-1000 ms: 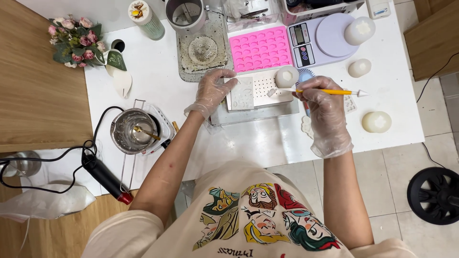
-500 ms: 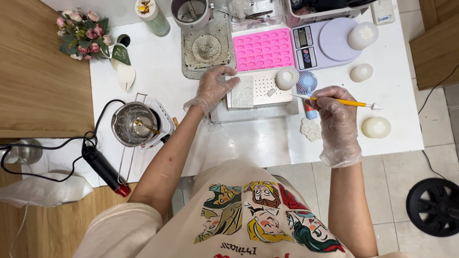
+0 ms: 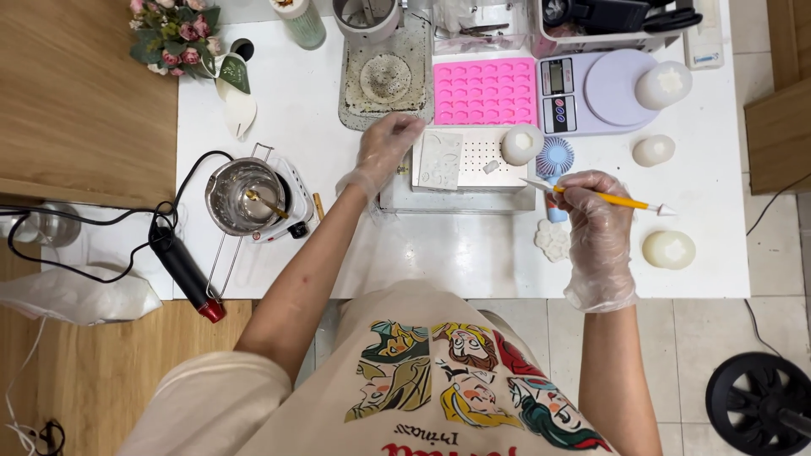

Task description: Decorating small silicone molds with gold leaf and preparing larger candle molds for casting.

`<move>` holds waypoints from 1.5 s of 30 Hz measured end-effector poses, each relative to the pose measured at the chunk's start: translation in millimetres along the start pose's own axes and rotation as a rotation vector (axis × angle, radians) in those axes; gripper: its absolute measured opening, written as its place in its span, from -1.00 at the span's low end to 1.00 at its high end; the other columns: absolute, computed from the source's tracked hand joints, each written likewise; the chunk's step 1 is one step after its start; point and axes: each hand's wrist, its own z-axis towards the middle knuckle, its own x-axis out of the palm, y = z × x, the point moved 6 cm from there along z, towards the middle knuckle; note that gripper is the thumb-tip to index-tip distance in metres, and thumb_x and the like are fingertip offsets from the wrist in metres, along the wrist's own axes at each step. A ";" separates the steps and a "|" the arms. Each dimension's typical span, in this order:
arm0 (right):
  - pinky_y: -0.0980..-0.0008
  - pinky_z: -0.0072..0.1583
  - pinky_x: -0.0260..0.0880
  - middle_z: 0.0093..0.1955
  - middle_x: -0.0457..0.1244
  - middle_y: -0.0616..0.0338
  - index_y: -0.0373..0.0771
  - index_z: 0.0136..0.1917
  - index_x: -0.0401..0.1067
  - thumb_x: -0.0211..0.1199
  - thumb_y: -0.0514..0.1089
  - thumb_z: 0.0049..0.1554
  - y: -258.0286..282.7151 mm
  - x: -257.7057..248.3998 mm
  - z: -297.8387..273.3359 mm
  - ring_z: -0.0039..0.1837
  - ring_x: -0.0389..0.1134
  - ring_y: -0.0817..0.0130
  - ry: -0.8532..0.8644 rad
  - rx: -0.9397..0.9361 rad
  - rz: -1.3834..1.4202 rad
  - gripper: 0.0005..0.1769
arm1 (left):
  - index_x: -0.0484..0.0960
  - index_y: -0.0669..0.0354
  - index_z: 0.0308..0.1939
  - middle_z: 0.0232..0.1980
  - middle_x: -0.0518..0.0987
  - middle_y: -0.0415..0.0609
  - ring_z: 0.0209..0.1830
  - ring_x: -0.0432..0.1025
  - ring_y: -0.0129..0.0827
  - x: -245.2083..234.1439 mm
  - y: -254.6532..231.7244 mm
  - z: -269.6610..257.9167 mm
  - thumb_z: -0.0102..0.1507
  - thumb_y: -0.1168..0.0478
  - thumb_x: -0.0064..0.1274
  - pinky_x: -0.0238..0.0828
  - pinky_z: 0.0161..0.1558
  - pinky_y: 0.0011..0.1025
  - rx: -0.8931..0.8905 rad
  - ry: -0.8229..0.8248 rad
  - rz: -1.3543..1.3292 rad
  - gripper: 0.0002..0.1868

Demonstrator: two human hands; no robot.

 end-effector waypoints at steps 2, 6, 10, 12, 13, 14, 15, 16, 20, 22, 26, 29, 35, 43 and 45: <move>0.43 0.11 0.41 -0.07 0.32 0.08 -0.38 -0.02 0.42 0.13 -0.41 0.18 -10.7 -2.6 2.5 -0.04 0.36 0.36 -0.029 0.016 -0.024 -0.90 | 0.67 0.06 -0.05 -0.03 0.67 -0.11 -0.02 0.56 -0.41 -10.8 13.8 -16.8 0.22 -0.01 0.17 0.50 0.13 -0.46 -0.026 -0.044 -0.035 -0.68; 0.47 0.02 0.35 -0.09 0.33 0.07 -0.36 0.04 0.44 0.18 -0.41 0.17 -25.1 10.6 5.0 -0.08 0.34 0.39 -0.112 0.054 -0.173 -0.85 | 0.58 0.10 0.16 0.16 0.58 -0.01 0.19 0.48 -0.35 -23.6 51.6 -45.1 0.30 0.00 0.14 0.45 0.27 -0.39 -0.047 -0.092 -0.163 -0.58; 0.46 0.07 0.42 -0.06 0.34 0.13 -0.35 0.07 0.47 0.18 -0.38 0.19 -36.2 30.3 8.8 -0.06 0.37 0.41 -0.125 0.053 -0.129 -0.83 | 0.60 0.09 0.16 0.16 0.60 -0.03 0.19 0.48 -0.32 -25.6 69.3 -81.7 0.24 0.01 0.15 0.46 0.24 -0.37 -0.121 -0.145 -0.178 -0.55; 0.47 0.13 0.43 -0.04 0.36 0.11 -0.37 0.07 0.46 0.19 -0.39 0.17 -46.6 35.4 15.2 -0.03 0.39 0.42 -0.102 0.048 -0.193 -0.81 | 0.60 0.07 0.17 0.15 0.60 -0.03 0.18 0.48 -0.33 -25.8 77.7 -97.2 0.24 0.02 0.13 0.47 0.23 -0.35 -0.181 -0.155 -0.195 -0.55; 0.47 0.13 0.43 -0.04 0.36 0.11 -0.37 0.07 0.46 0.19 -0.39 0.17 -54.0 35.8 18.3 -0.03 0.39 0.42 -0.097 0.049 -0.195 -0.81 | 0.60 0.07 0.17 0.15 0.60 -0.03 0.18 0.48 -0.33 -26.1 77.8 -104.0 0.24 0.02 0.13 0.47 0.23 -0.35 -0.182 -0.159 -0.198 -0.55; 0.48 0.13 0.41 -0.03 0.36 0.12 -0.37 0.09 0.46 0.22 -0.40 0.16 -60.1 38.2 21.6 -0.02 0.38 0.43 -0.071 0.027 -0.207 -0.79 | 0.61 0.08 0.16 0.14 0.61 -0.05 0.17 0.48 -0.34 -26.4 78.8 -110.5 0.25 0.02 0.13 0.46 0.23 -0.37 -0.200 -0.155 -0.210 -0.56; 0.49 0.13 0.40 -0.01 0.36 0.12 -0.38 0.11 0.46 0.24 -0.40 0.15 -66.4 40.6 25.2 -0.02 0.37 0.44 -0.044 0.004 -0.218 -0.77 | 0.61 0.08 0.15 0.13 0.62 -0.07 0.16 0.49 -0.35 -26.5 79.8 -116.8 0.25 0.02 0.13 0.46 0.23 -0.38 -0.218 -0.150 -0.221 -0.57; 0.49 0.13 0.40 -0.01 0.36 0.12 -0.38 0.11 0.46 0.24 -0.40 0.15 -72.4 41.8 26.0 -0.02 0.37 0.44 -0.041 0.004 -0.219 -0.77 | 0.61 0.08 0.15 0.13 0.62 -0.07 0.16 0.49 -0.35 -28.5 83.1 -119.7 0.25 0.02 0.13 0.46 0.23 -0.38 -0.218 -0.153 -0.223 -0.57; 0.49 0.12 0.43 -0.03 0.35 0.13 -0.34 0.03 0.43 0.28 -0.38 0.16 -90.5 41.8 27.9 -0.01 0.37 0.46 -0.127 -0.064 -0.265 -0.86 | 0.66 0.10 0.08 0.01 0.66 -0.09 0.05 0.51 -0.39 -33.2 88.1 -125.5 0.26 0.06 0.15 0.48 0.10 -0.42 -0.146 -0.106 -0.108 -0.64; 0.48 0.11 0.44 -0.04 0.35 0.12 -0.32 -0.03 0.42 0.30 -0.39 0.15 -97.3 42.7 25.5 -0.03 0.37 0.46 -0.176 -0.089 -0.296 -0.88 | 0.67 0.11 0.04 -0.03 0.66 -0.09 0.00 0.51 -0.40 -35.0 91.0 -127.9 0.25 0.07 0.16 0.47 0.04 -0.42 -0.145 -0.097 -0.093 -0.67; 0.52 0.02 0.35 -0.05 0.34 0.15 -0.27 -0.09 0.34 0.31 -0.39 0.16 -99.0 58.0 24.0 -0.06 0.29 0.53 -0.215 -0.122 -0.300 -0.84 | 0.69 0.08 0.02 -0.05 0.67 -0.13 -0.04 0.51 -0.41 -38.9 89.5 -126.4 0.26 0.11 0.16 0.44 0.03 -0.42 -0.141 -0.100 -0.020 -0.72; 0.50 0.01 0.38 -0.12 0.32 0.17 -0.26 -0.09 0.32 0.28 -0.37 0.19 -93.1 71.6 24.0 -0.11 0.30 0.51 -0.255 -0.114 -0.335 -0.86 | 0.70 0.06 0.01 -0.01 0.67 -0.16 -0.02 0.52 -0.41 -37.5 83.4 -123.9 0.26 0.14 0.16 0.42 0.08 -0.40 -0.086 -0.082 0.024 -0.74; 0.48 0.03 0.41 -0.13 0.31 0.17 -0.25 -0.07 0.30 0.24 -0.36 0.25 -102.4 76.2 26.0 -0.10 0.30 0.51 -0.245 -0.143 -0.370 -0.86 | 0.67 0.07 0.01 0.05 0.64 -0.12 0.03 0.51 -0.38 -30.9 80.9 -119.7 0.26 0.17 0.18 0.52 0.04 -0.38 -0.056 -0.004 0.014 -0.75; 0.47 0.05 0.42 -0.11 0.32 0.16 -0.27 -0.07 0.30 0.23 -0.34 0.27 -104.5 79.9 25.9 -0.09 0.31 0.50 -0.294 -0.117 -0.406 -0.88 | 0.66 0.11 0.00 0.05 0.61 -0.05 0.03 0.51 -0.33 -27.0 86.1 -112.8 0.26 0.23 0.19 0.59 -0.08 -0.40 -0.058 0.091 -0.002 -0.76; 0.46 0.05 0.40 -0.13 0.32 0.15 -0.28 -0.07 0.31 0.23 -0.35 0.29 -106.0 78.0 24.1 -0.09 0.30 0.49 -0.308 -0.129 -0.435 -0.87 | 0.65 0.11 0.01 0.05 0.63 -0.07 0.05 0.52 -0.35 -27.9 85.6 -110.2 0.26 0.24 0.18 0.59 -0.10 -0.39 -0.056 0.100 -0.004 -0.76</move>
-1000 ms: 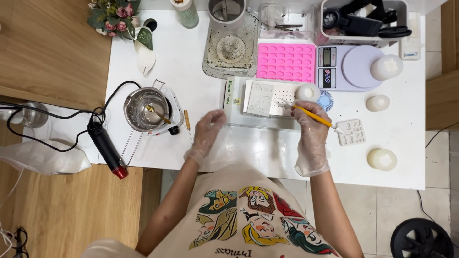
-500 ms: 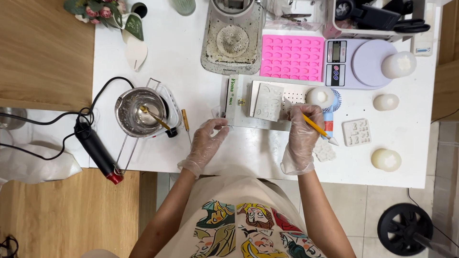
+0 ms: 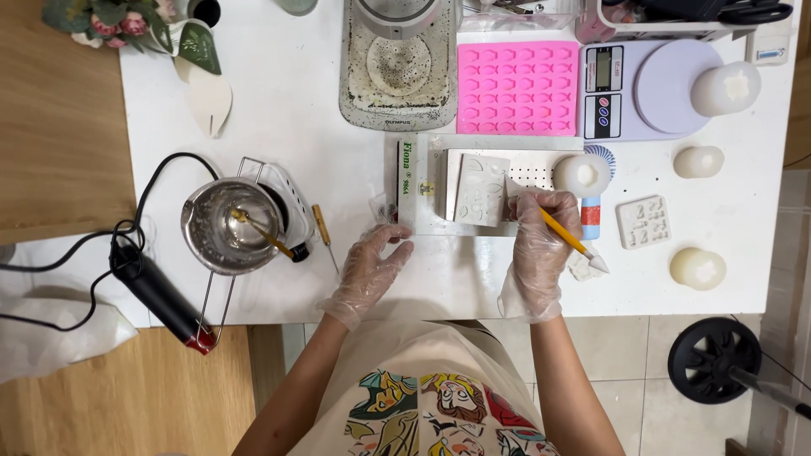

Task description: Decorating small silicone molds with gold leaf and preparing larger candle molds for casting.

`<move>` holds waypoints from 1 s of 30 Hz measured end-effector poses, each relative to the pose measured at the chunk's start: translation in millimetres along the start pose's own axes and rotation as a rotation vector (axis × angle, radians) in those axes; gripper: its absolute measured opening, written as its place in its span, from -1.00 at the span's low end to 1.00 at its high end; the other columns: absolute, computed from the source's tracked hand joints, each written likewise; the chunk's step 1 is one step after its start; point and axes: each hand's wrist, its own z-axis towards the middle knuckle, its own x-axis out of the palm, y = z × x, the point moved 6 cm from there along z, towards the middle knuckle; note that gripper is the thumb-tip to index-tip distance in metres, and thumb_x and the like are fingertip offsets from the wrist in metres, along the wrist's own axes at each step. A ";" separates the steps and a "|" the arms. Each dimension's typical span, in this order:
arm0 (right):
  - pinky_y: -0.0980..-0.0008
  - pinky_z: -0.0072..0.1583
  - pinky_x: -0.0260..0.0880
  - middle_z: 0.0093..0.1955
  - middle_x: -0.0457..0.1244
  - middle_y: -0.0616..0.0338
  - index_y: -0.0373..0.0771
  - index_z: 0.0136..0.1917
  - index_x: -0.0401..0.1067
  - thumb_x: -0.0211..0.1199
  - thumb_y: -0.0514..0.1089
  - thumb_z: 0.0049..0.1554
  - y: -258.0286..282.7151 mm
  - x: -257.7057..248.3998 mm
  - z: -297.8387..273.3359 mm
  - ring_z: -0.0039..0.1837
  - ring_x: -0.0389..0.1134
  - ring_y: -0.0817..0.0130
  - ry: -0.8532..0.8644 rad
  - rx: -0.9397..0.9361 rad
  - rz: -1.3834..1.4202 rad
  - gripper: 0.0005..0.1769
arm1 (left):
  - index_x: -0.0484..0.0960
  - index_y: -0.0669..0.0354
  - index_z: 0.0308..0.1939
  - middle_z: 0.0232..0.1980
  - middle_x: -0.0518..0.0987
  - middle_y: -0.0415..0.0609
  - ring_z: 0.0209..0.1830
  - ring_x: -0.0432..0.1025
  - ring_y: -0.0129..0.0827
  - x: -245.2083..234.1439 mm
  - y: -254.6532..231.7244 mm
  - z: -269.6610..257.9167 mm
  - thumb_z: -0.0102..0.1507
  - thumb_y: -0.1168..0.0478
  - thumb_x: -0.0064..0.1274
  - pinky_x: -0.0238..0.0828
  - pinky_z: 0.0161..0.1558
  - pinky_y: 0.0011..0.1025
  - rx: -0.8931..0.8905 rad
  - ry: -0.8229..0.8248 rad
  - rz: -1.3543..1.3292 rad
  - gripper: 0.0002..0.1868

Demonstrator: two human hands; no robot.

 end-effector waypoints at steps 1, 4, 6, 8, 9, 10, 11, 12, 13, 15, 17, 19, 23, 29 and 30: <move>0.46 0.05 0.40 -0.13 0.32 0.15 -0.28 -0.07 0.31 0.23 -0.35 0.29 -0.4 0.1 -0.7 -0.09 0.30 0.49 -0.007 0.002 -0.003 -0.87 | 0.65 0.11 0.01 0.05 0.63 -0.07 0.05 0.52 -0.35 -0.3 -0.8 1.1 0.26 0.24 0.18 0.59 -0.10 -0.39 -0.001 0.008 0.001 -0.76; 0.46 0.05 0.40 -0.11 0.32 0.18 -0.26 -0.07 0.29 0.23 -0.36 0.28 -1.8 -1.3 -1.8 -0.09 0.30 0.50 -0.024 0.011 0.056 -0.86 | 0.63 0.10 0.02 0.06 0.63 -0.09 0.05 0.52 -0.37 1.3 -2.0 4.5 0.25 0.24 0.18 0.60 -0.13 -0.40 0.000 0.026 -0.028 -0.74; 0.46 0.06 0.40 -0.09 0.33 0.18 -0.26 -0.07 0.30 0.24 -0.37 0.26 -1.9 -2.7 -2.4 -0.07 0.31 0.50 -0.042 0.001 -0.020 -0.86 | 0.65 0.12 0.03 0.05 0.67 -0.07 0.04 0.54 -0.33 0.6 -5.7 6.3 0.25 0.28 0.20 0.55 0.01 -0.39 0.102 -0.005 -0.019 -0.75; 0.46 0.05 0.40 -0.10 0.33 0.19 -0.25 -0.08 0.30 0.24 -0.38 0.26 -1.8 -3.0 -3.7 -0.08 0.31 0.50 -0.055 0.035 -0.003 -0.85 | 0.66 0.12 0.02 0.03 0.66 -0.06 0.04 0.54 -0.34 1.8 -12.7 8.1 0.25 0.29 0.20 0.55 0.02 -0.40 0.100 0.017 -0.034 -0.75; 0.47 0.05 0.40 -0.11 0.32 0.20 -0.25 -0.09 0.29 0.24 -0.38 0.25 -2.6 -2.9 -4.4 -0.08 0.32 0.50 -0.063 0.066 0.017 -0.85 | 0.66 0.13 0.01 0.02 0.66 -0.06 0.03 0.54 -0.34 2.5 -16.3 9.2 0.25 0.29 0.20 0.55 0.02 -0.40 0.100 0.033 -0.049 -0.76; 0.47 0.05 0.40 -0.11 0.32 0.20 -0.25 -0.09 0.29 0.24 -0.38 0.25 -2.9 -2.9 -5.0 -0.08 0.32 0.50 -0.068 0.068 0.015 -0.85 | 0.66 0.13 0.01 0.02 0.66 -0.06 0.03 0.54 -0.34 2.8 -17.9 10.8 0.25 0.29 0.20 0.55 0.02 -0.40 0.099 0.038 -0.048 -0.76; 0.48 0.04 0.38 -0.11 0.32 0.21 -0.26 -0.09 0.30 0.25 -0.38 0.25 -2.6 -3.4 -5.2 -0.08 0.30 0.52 -0.079 0.063 -0.022 -0.85 | 0.66 0.13 0.01 0.01 0.66 -0.06 0.03 0.54 -0.35 3.5 -18.4 13.0 0.25 0.30 0.19 0.57 -0.01 -0.41 0.076 0.049 -0.078 -0.75; 0.49 0.04 0.36 -0.10 0.31 0.22 -0.26 -0.09 0.32 0.26 -0.39 0.25 -2.3 -4.0 -5.4 -0.07 0.28 0.53 -0.089 0.057 -0.059 -0.85 | 0.65 0.13 0.02 0.01 0.66 -0.07 0.02 0.54 -0.36 4.3 -18.9 15.0 0.24 0.30 0.19 0.59 -0.04 -0.42 0.052 0.060 -0.107 -0.75; 0.49 0.04 0.36 -0.10 0.31 0.22 -0.26 -0.09 0.32 0.26 -0.39 0.25 -2.4 -3.7 -5.4 -0.07 0.28 0.53 -0.094 0.060 -0.061 -0.85 | 0.65 0.13 0.02 0.01 0.66 -0.07 0.02 0.54 -0.36 5.2 -18.7 17.0 0.24 0.30 0.19 0.59 -0.04 -0.42 0.050 0.066 -0.107 -0.75; 0.50 0.03 0.37 -0.12 0.30 0.24 -0.25 -0.11 0.30 0.26 -0.39 0.24 -3.1 -2.4 -6.4 -0.08 0.28 0.54 -0.097 0.081 -0.041 -0.83 | 0.65 0.14 0.02 0.00 0.67 -0.06 -0.01 0.57 -0.36 5.5 -23.1 19.3 0.25 0.31 0.20 0.57 -0.01 -0.42 0.131 0.062 -0.057 -0.74; 0.50 0.03 0.35 -0.12 0.29 0.25 -0.25 -0.11 0.30 0.27 -0.39 0.24 -2.2 -1.8 -6.8 -0.08 0.26 0.55 -0.109 0.081 -0.059 -0.82 | 0.65 0.13 0.02 0.00 0.67 -0.07 -0.03 0.56 -0.37 6.3 -20.6 22.6 0.25 0.31 0.20 0.59 -0.05 -0.41 0.084 0.080 -0.073 -0.75; 0.51 0.02 0.34 -0.13 0.28 0.26 -0.25 -0.10 0.29 0.27 -0.39 0.24 -1.6 -1.3 -7.0 -0.08 0.24 0.56 -0.120 0.079 -0.076 -0.82 | 0.66 0.13 0.02 -0.01 0.67 -0.07 -0.06 0.56 -0.37 6.3 -18.3 25.7 0.25 0.31 0.19 0.60 -0.10 -0.41 0.040 0.095 -0.089 -0.75; 0.52 0.03 0.35 -0.11 0.29 0.29 -0.22 -0.10 0.30 0.26 -0.38 0.24 -1.7 -1.7 -7.1 -0.08 0.25 0.59 -0.119 0.071 -0.030 -0.82 | 0.67 0.11 0.01 -0.02 0.68 -0.08 -0.10 0.56 -0.39 4.1 -22.5 30.5 0.23 0.31 0.21 0.59 -0.08 -0.42 0.084 0.093 -0.036 -0.74; 0.55 -0.02 0.29 -0.15 0.23 0.32 -0.21 -0.11 0.32 0.30 -0.36 0.25 -3.7 -6.7 -10.2 -0.12 0.21 0.61 -0.125 0.110 -0.073 -0.81 | 0.66 0.11 0.02 0.00 0.67 -0.09 -0.08 0.55 -0.39 1.1 -25.7 33.9 0.24 0.31 0.20 0.59 -0.11 -0.42 0.057 0.117 -0.080 -0.74; 0.55 -0.05 0.26 -0.16 0.21 0.33 -0.21 -0.11 0.32 0.31 -0.35 0.25 -4.3 -7.5 -9.5 -0.13 0.18 0.62 -0.127 0.111 -0.104 -0.81 | 0.66 0.10 0.02 0.01 0.66 -0.10 -0.07 0.54 -0.40 1.0 -26.2 35.2 0.24 0.31 0.20 0.60 -0.14 -0.42 0.027 0.130 -0.092 -0.74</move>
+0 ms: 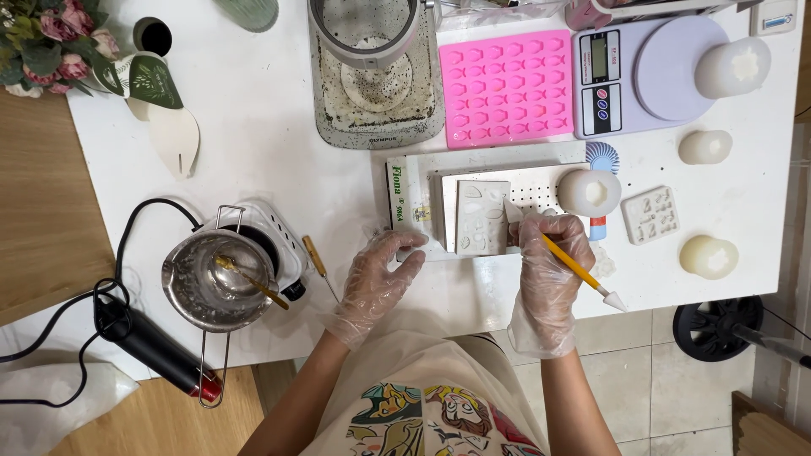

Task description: Decorating small silicone molds with gold leaf and preparing larger candle molds for casting.

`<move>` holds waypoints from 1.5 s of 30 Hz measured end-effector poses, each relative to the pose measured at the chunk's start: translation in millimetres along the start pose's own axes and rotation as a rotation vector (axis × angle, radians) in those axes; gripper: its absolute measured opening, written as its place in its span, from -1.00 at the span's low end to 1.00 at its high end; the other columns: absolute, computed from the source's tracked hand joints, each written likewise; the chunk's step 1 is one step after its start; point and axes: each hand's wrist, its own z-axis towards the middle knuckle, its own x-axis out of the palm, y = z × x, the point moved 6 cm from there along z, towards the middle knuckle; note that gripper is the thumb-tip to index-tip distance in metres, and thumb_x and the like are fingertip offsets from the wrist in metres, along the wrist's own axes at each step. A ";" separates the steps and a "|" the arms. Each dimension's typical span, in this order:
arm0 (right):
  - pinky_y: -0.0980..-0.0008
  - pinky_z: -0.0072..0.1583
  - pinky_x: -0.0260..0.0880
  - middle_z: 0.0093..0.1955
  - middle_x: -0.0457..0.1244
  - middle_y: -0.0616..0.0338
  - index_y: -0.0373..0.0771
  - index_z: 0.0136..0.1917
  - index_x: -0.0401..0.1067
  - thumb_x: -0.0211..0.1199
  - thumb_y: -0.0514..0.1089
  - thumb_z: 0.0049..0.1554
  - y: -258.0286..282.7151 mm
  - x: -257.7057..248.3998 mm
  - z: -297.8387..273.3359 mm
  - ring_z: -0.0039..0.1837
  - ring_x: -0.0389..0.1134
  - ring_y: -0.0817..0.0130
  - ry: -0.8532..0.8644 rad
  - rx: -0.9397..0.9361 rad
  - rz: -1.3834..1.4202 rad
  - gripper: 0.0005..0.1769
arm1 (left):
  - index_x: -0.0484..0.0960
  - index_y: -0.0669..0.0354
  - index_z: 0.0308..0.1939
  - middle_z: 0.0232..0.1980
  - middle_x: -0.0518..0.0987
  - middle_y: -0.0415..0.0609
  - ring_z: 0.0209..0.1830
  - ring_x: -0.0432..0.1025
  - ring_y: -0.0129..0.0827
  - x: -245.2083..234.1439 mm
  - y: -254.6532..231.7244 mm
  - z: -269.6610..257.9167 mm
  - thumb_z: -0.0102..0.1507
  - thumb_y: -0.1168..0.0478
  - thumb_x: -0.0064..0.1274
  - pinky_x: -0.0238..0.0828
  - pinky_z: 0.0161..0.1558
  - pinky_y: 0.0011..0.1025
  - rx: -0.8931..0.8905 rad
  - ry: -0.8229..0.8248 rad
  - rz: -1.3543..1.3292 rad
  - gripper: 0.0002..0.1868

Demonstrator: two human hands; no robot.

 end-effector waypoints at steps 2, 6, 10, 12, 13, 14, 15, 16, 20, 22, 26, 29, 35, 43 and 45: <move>0.54 -0.05 0.27 -0.17 0.23 0.31 -0.22 -0.11 0.31 0.30 -0.35 0.25 4.6 2.6 1.3 -0.13 0.20 0.60 0.001 0.015 -0.001 -0.81 | 0.65 0.11 0.02 0.01 0.66 -0.09 -0.07 0.55 -0.39 0.2 1.1 0.4 0.24 0.32 0.20 0.60 -0.11 -0.42 0.034 -0.005 0.010 -0.74; 0.48 0.02 0.39 -0.14 0.31 0.24 -0.23 -0.09 0.32 0.25 -0.35 0.23 15.3 10.1 2.9 -0.10 0.30 0.53 0.051 -0.006 0.046 -0.86 | 0.66 0.13 0.02 0.02 0.66 -0.08 -0.10 0.55 -0.37 -0.1 -2.0 1.5 0.23 0.33 0.19 0.58 -0.06 -0.40 0.086 -0.016 0.024 -0.73; 0.46 0.05 0.41 -0.14 0.31 0.20 -0.24 -0.09 0.31 0.25 -0.36 0.24 8.0 8.8 4.6 -0.08 0.33 0.49 0.057 -0.025 0.048 -0.86 | 0.67 0.12 0.01 0.01 0.66 -0.07 -0.08 0.55 -0.33 -2.5 -6.8 -2.0 0.22 0.31 0.20 0.58 -0.06 -0.40 0.097 -0.026 0.041 -0.74; 0.47 0.04 0.39 -0.14 0.31 0.19 -0.25 -0.09 0.30 0.24 -0.37 0.24 6.1 8.3 5.3 -0.09 0.32 0.49 0.061 -0.015 0.066 -0.85 | 0.67 0.09 -0.01 0.01 0.65 -0.07 0.02 0.56 -0.33 -3.5 -10.9 -6.1 0.24 0.30 0.19 0.59 -0.07 -0.40 0.096 -0.027 0.067 -0.76; 0.47 0.04 0.39 -0.14 0.31 0.19 -0.25 -0.09 0.30 0.24 -0.37 0.24 4.2 6.7 6.7 -0.09 0.32 0.49 0.072 -0.025 0.071 -0.85 | 0.67 0.09 -0.01 0.01 0.65 -0.07 0.02 0.56 -0.33 -5.2 -14.7 -8.6 0.24 0.30 0.19 0.59 -0.07 -0.40 0.103 -0.041 0.066 -0.76; 0.46 0.06 0.41 -0.14 0.31 0.17 -0.25 -0.09 0.30 0.24 -0.38 0.24 2.2 5.6 7.4 -0.08 0.33 0.47 0.091 -0.025 0.113 -0.85 | 0.66 0.09 -0.01 0.03 0.65 -0.08 0.02 0.56 -0.33 -6.7 -18.0 -11.7 0.24 0.29 0.18 0.59 -0.09 -0.40 0.101 -0.046 0.066 -0.77; 0.45 0.08 0.42 -0.13 0.32 0.16 -0.25 -0.08 0.30 0.24 -0.39 0.25 0.2 6.5 8.5 -0.08 0.34 0.46 0.115 -0.023 0.158 -0.84 | 0.66 0.08 -0.02 0.04 0.65 -0.09 0.01 0.56 -0.32 -9.7 -21.2 -15.4 0.25 0.27 0.18 0.58 -0.12 -0.39 0.098 -0.057 0.068 -0.78; 0.45 0.08 0.42 -0.13 0.32 0.16 -0.25 -0.08 0.30 0.24 -0.39 0.25 0.5 5.4 8.8 -0.08 0.34 0.46 0.133 -0.033 0.165 -0.84 | 0.66 0.08 -0.02 0.04 0.65 -0.09 0.01 0.56 -0.32 -11.6 -23.7 -20.0 0.25 0.27 0.18 0.58 -0.12 -0.39 0.105 -0.077 0.068 -0.78; 0.40 0.03 0.44 -0.12 0.33 0.10 -0.24 -0.07 0.29 0.26 -0.41 0.22 16.5 3.1 6.0 -0.12 0.34 0.39 0.140 -0.099 0.311 -0.82 | 0.64 0.08 -0.03 0.03 0.66 -0.09 0.04 0.56 -0.30 -18.6 -32.3 -42.2 0.28 0.25 0.16 0.58 -0.04 -0.39 0.185 -0.138 0.053 -0.81; 0.39 0.02 0.43 -0.10 0.33 0.09 -0.23 -0.06 0.29 0.26 -0.40 0.23 31.6 7.1 1.9 -0.13 0.34 0.38 0.168 -0.134 0.342 -0.82 | 0.64 0.06 -0.02 0.02 0.66 -0.11 0.04 0.56 -0.31 -21.4 -30.3 -54.0 0.28 0.23 0.15 0.59 -0.02 -0.39 0.175 -0.169 0.039 -0.81; 0.40 0.06 0.45 -0.04 0.33 0.08 -0.28 0.04 0.34 0.23 -0.36 0.29 65.2 30.3 -13.6 -0.06 0.36 0.39 0.283 -0.237 0.288 -0.90 | 0.65 0.07 -0.02 -0.01 0.68 -0.11 0.01 0.55 -0.29 -30.1 -30.6 -85.5 0.29 0.20 0.17 0.53 0.03 -0.33 0.210 -0.272 0.087 -0.81; 0.41 0.03 0.46 -0.01 0.37 0.08 -0.30 0.16 0.42 0.13 -0.19 0.36 93.4 81.7 -41.4 -0.05 0.39 0.41 0.592 -0.320 0.107 -0.83 | 0.65 0.06 -0.03 -0.03 0.68 -0.12 -0.01 0.55 -0.30 -39.9 -24.5 -110.4 0.28 0.18 0.16 0.53 0.01 -0.33 0.171 -0.344 0.071 -0.80; 0.29 -0.11 0.42 -0.07 0.43 0.10 -0.20 0.19 0.50 0.09 0.20 0.29 37.8 204.6 -111.4 -0.18 0.39 0.35 1.157 -0.200 -0.747 -0.52 | 0.66 0.05 -0.03 -0.02 0.65 -0.12 -0.10 0.56 -0.33 -65.2 -1.0 -163.8 0.28 0.12 0.15 0.54 -0.02 -0.33 -0.048 -0.504 0.141 -0.78; 0.28 -0.20 0.40 -0.36 0.41 0.12 -0.32 -0.03 0.56 0.22 0.11 0.23 -3.6 235.7 -144.6 -0.32 0.37 0.37 1.245 0.081 -0.582 -0.58 | 0.68 0.08 -0.03 -0.03 0.67 -0.11 -0.11 0.58 -0.40 -85.7 21.4 -217.9 0.26 0.13 0.15 0.58 -0.12 -0.41 -0.141 -0.715 0.065 -0.77; 0.37 -0.20 0.41 -0.37 0.40 0.16 -0.31 -0.10 0.54 0.20 0.05 0.22 10.4 232.4 -141.4 -0.34 0.37 0.44 1.211 -0.074 -0.533 -0.64 | 0.68 0.05 0.00 0.00 0.67 -0.12 -0.15 0.60 -0.39 -85.2 31.5 -218.3 0.26 0.15 0.14 0.58 -0.12 -0.44 -0.198 -0.721 0.046 -0.75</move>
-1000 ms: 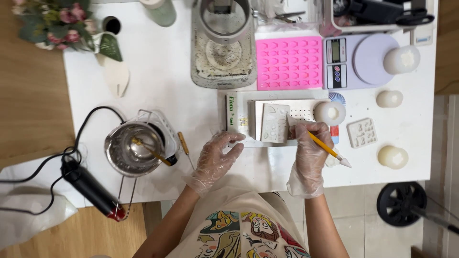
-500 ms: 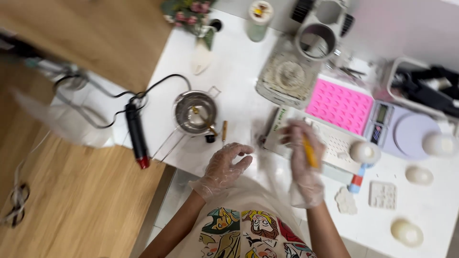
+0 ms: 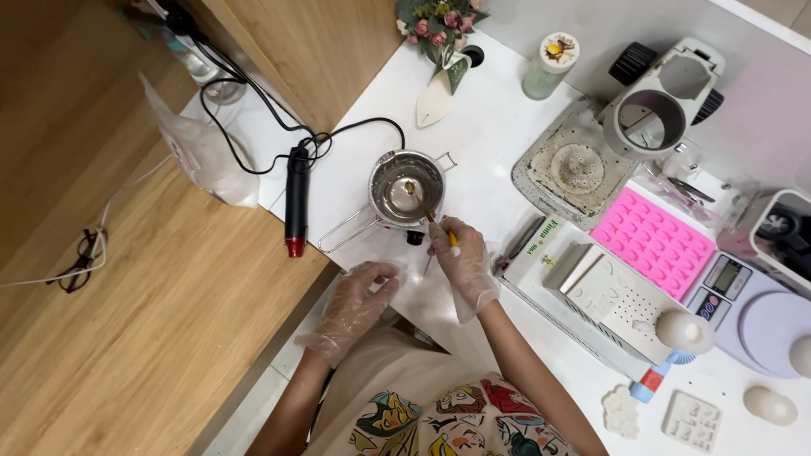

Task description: Decorating small silicone molds with gold leaf and preparing larger candle molds for casting.

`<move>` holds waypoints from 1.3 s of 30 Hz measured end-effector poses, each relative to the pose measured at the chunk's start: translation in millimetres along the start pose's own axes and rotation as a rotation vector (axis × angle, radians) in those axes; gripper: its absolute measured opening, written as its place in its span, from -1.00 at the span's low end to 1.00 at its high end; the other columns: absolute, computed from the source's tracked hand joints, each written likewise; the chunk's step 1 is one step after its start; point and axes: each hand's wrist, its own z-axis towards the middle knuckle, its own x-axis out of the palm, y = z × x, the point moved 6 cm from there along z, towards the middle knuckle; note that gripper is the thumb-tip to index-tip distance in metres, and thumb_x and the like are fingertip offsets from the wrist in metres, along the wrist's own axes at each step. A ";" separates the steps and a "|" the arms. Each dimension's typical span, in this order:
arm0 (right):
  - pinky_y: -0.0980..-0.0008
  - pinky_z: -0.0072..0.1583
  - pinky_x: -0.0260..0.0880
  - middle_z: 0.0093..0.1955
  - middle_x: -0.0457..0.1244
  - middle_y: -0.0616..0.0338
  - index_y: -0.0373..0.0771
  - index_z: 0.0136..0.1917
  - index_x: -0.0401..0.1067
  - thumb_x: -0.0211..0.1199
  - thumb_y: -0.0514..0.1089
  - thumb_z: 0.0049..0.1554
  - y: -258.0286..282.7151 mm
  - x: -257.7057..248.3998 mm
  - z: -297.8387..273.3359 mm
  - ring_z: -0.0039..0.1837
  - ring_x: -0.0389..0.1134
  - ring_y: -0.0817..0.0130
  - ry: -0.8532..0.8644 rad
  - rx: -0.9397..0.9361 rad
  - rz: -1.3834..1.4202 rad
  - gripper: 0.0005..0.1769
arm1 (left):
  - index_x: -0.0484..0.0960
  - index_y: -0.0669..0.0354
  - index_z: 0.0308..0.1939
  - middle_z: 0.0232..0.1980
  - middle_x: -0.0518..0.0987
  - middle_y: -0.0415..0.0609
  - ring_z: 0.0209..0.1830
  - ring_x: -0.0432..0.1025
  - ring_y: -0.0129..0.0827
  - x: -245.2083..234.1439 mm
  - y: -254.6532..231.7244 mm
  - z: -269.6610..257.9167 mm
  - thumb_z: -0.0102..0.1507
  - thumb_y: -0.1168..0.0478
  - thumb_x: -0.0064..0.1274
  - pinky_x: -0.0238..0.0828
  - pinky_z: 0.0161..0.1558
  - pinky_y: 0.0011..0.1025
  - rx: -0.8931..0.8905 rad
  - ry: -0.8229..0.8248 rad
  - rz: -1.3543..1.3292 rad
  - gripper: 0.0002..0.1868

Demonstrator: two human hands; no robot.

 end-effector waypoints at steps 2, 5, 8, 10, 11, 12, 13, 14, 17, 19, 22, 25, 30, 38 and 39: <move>0.44 -0.18 0.39 -0.38 0.40 0.16 -0.32 -0.11 0.55 0.19 0.03 0.24 -2.4 -4.3 -3.3 -0.32 0.39 0.48 -0.031 -0.067 -0.035 -0.64 | 0.68 0.05 -0.01 0.00 0.68 -0.13 -0.16 0.60 -0.40 2.1 -1.6 1.2 0.26 0.14 0.14 0.58 -0.14 -0.43 -0.014 0.009 0.004 -0.76; 0.48 -0.19 0.37 -0.34 0.38 0.19 -0.33 -0.09 0.52 0.16 -0.02 0.27 -16.9 -7.4 -5.0 -0.28 0.38 0.52 -0.006 -0.118 0.142 -0.68 | 0.69 0.08 -0.04 -0.01 0.69 -0.12 -0.15 0.59 -0.37 6.4 -3.9 0.7 0.26 0.14 0.16 0.53 -0.12 -0.38 0.016 0.002 0.082 -0.78; 0.48 -0.22 0.35 -0.30 0.35 0.19 -0.33 -0.06 0.47 0.13 -0.07 0.29 -28.4 -12.9 -7.6 -0.27 0.34 0.51 0.046 -0.043 0.400 -0.73 | 0.69 0.11 -0.05 -0.02 0.68 -0.10 -0.12 0.57 -0.36 13.5 -6.6 4.2 0.27 0.15 0.17 0.52 -0.11 -0.38 0.090 0.009 0.075 -0.78; 0.49 -0.21 0.35 -0.32 0.36 0.16 -0.33 -0.07 0.46 0.12 -0.09 0.29 -33.4 -18.6 -14.2 -0.29 0.32 0.49 0.044 0.019 0.448 -0.74 | 0.67 0.13 -0.04 -0.01 0.67 -0.10 -0.11 0.58 -0.38 18.8 -9.5 5.1 0.27 0.16 0.15 0.57 -0.14 -0.41 0.116 0.036 -0.006 -0.77; 0.48 -0.21 0.33 -0.32 0.36 0.13 -0.32 -0.09 0.45 0.14 -0.09 0.28 -37.1 -21.5 -17.9 -0.30 0.31 0.48 0.034 0.073 0.470 -0.75 | 0.67 0.11 -0.03 -0.02 0.67 -0.13 -0.18 0.58 -0.36 22.1 -7.8 5.8 0.26 0.15 0.15 0.56 -0.14 -0.42 0.050 0.068 0.008 -0.76; 0.47 -0.22 0.32 -0.33 0.36 0.10 -0.31 -0.12 0.44 0.16 -0.09 0.27 -40.6 -24.6 -21.4 -0.31 0.30 0.47 0.022 0.126 0.493 -0.76 | 0.66 0.08 -0.03 -0.03 0.67 -0.15 -0.24 0.59 -0.35 25.4 -6.3 6.9 0.25 0.14 0.15 0.55 -0.14 -0.43 -0.013 0.101 0.023 -0.76; 0.47 -0.22 0.32 -0.33 0.36 0.10 -0.31 -0.12 0.44 0.16 -0.09 0.27 -43.6 -28.5 -24.5 -0.31 0.30 0.47 0.015 0.125 0.494 -0.76 | 0.66 0.08 -0.03 -0.03 0.67 -0.15 -0.24 0.59 -0.35 26.6 -7.7 7.6 0.25 0.14 0.15 0.55 -0.14 -0.43 -0.007 0.105 0.023 -0.76; 0.46 -0.21 0.31 -0.32 0.36 0.09 -0.32 -0.13 0.43 0.16 -0.09 0.29 -44.8 -30.0 -28.3 -0.31 0.28 0.45 0.028 0.093 0.533 -0.75 | 0.66 0.10 -0.04 -0.04 0.67 -0.14 -0.24 0.57 -0.34 26.9 -9.6 7.4 0.25 0.14 0.16 0.54 -0.14 -0.41 0.019 0.114 0.039 -0.76; 0.46 -0.19 0.31 -0.32 0.35 0.11 -0.28 -0.14 0.43 0.13 -0.08 0.29 -20.9 -47.5 -56.3 -0.30 0.28 0.44 0.027 0.040 0.597 -0.75 | 0.66 0.10 -0.06 -0.06 0.68 -0.13 -0.24 0.55 -0.34 29.6 -16.2 8.5 0.25 0.13 0.16 0.53 -0.14 -0.40 0.051 0.143 0.054 -0.77; 0.46 -0.17 0.32 -0.33 0.35 0.14 -0.24 -0.13 0.45 0.10 -0.07 0.28 -2.4 -62.7 -81.2 -0.28 0.30 0.44 0.003 0.024 0.629 -0.76 | 0.66 0.09 -0.07 -0.07 0.68 -0.13 -0.23 0.56 -0.36 33.1 -16.9 10.8 0.25 0.12 0.15 0.54 -0.13 -0.40 0.059 0.176 0.060 -0.78; 0.46 -0.10 0.34 -0.33 0.32 0.16 -0.22 -0.15 0.44 0.10 -0.08 0.29 -4.2 -97.5 -118.3 -0.29 0.26 0.42 -0.130 0.054 0.661 -0.76 | 0.66 0.09 -0.07 -0.05 0.67 -0.12 -0.15 0.55 -0.37 50.3 -21.1 20.6 0.26 0.13 0.13 0.53 -0.09 -0.39 0.156 0.241 0.070 -0.78; 0.45 -0.13 0.29 -0.34 0.29 0.16 -0.21 -0.18 0.39 0.10 -0.11 0.29 -31.2 -136.3 -154.5 -0.26 0.25 0.43 -0.274 0.017 0.779 -0.78 | 0.66 0.06 -0.05 -0.04 0.69 -0.13 -0.14 0.57 -0.31 74.7 -32.4 32.6 0.26 0.08 0.14 0.52 -0.02 -0.35 0.206 0.324 0.151 -0.76; 0.44 -0.17 0.28 -0.36 0.24 0.16 -0.24 -0.21 0.36 0.11 -0.16 0.30 -82.1 -186.5 -218.0 -0.27 0.27 0.38 -0.590 -0.031 0.818 -0.76 | 0.67 0.00 -0.02 0.04 0.65 -0.12 -0.01 0.53 -0.24 113.7 -79.6 38.6 0.26 -0.01 0.11 0.44 0.11 -0.26 0.347 0.439 0.332 -0.71; 0.47 -0.22 0.27 -0.37 0.25 0.12 -0.30 -0.20 0.37 0.11 -0.23 0.26 -128.8 -198.0 -251.6 -0.32 0.29 0.38 -0.838 0.079 0.807 -0.81 | 0.36 -0.13 0.36 0.44 0.35 -0.05 0.37 0.22 -0.01 182.1 -134.3 59.9 0.25 -0.17 0.11 0.13 0.38 -0.03 0.453 0.638 0.417 -0.36; 0.48 -0.21 0.26 -0.38 0.24 0.11 -0.30 -0.20 0.37 0.11 -0.22 0.27 -129.0 -196.9 -252.0 -0.32 0.28 0.39 -0.846 0.084 0.810 -0.80 | 0.22 -0.17 0.48 0.57 0.18 -0.03 0.53 -0.06 0.16 189.7 -142.0 63.5 0.20 -0.20 0.19 -0.11 0.44 0.12 0.480 0.644 0.481 -0.16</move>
